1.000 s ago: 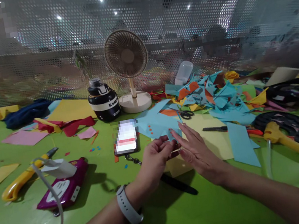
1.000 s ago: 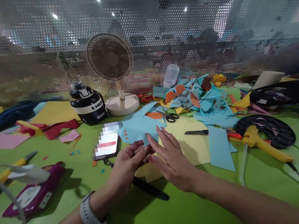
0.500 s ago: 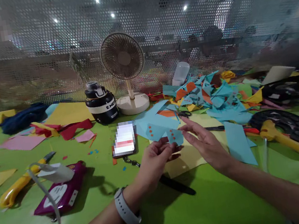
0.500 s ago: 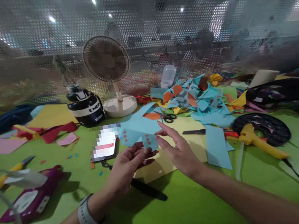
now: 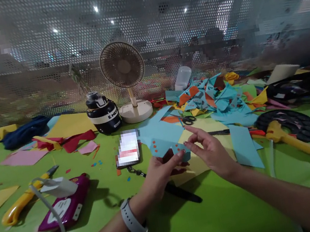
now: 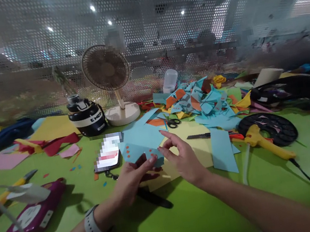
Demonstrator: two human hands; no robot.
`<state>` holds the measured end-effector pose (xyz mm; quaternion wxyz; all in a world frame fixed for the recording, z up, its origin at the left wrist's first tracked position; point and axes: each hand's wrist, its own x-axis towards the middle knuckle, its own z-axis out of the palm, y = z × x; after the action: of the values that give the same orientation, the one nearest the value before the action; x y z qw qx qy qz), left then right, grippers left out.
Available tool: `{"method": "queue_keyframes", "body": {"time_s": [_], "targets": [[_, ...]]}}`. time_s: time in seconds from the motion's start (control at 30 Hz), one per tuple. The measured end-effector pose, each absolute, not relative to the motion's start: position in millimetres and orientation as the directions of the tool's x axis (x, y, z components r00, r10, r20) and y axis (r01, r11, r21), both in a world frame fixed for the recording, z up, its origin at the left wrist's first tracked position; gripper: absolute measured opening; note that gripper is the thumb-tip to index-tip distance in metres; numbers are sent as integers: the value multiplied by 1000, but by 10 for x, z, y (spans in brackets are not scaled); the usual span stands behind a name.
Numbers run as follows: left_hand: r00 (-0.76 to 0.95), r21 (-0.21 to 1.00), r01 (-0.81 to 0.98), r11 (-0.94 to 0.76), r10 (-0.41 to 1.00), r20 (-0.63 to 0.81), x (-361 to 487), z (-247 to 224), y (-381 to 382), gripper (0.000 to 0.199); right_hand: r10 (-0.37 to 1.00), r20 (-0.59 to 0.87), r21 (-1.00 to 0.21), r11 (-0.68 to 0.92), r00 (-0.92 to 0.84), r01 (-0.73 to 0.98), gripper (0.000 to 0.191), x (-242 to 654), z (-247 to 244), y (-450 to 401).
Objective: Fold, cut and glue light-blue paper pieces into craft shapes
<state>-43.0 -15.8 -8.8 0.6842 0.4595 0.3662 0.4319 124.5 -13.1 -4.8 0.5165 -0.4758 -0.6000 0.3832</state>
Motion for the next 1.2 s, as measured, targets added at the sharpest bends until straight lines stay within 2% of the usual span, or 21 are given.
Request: {"method": "queue_keyframes", "body": {"time_s": [0.17,0.43,0.6,0.8,0.83,0.97,1.2], "targets": [[341,936,-271,223,932,-124,-418,-98,-168,24,956,292,-930,289,-19,228,51,1222,-49,-151],[379,937,-288,197,922,-78,-414,-108,-159,25,955,296,-935,297,-34,194,50,1232,-67,-137],[469,964,-197,181,881,-69,-457,-79,-141,41,950,312,-932,300,28,202,46,1270,-3,-116],[414,943,-160,291,887,-203,-463,-26,-140,72,924,360,-917,326,127,228,43,1357,30,-41],[410,944,-149,294,887,-212,-460,-26,-139,69,918,368,-916,331,146,226,43,1381,24,-20],[402,962,-88,257,893,-201,-461,-59,-114,35,904,383,-918,348,190,192,42,1474,-15,70],[320,987,-85,135,942,-102,-485,-64,-95,26,911,357,-932,334,208,139,43,1511,-9,108]]}}
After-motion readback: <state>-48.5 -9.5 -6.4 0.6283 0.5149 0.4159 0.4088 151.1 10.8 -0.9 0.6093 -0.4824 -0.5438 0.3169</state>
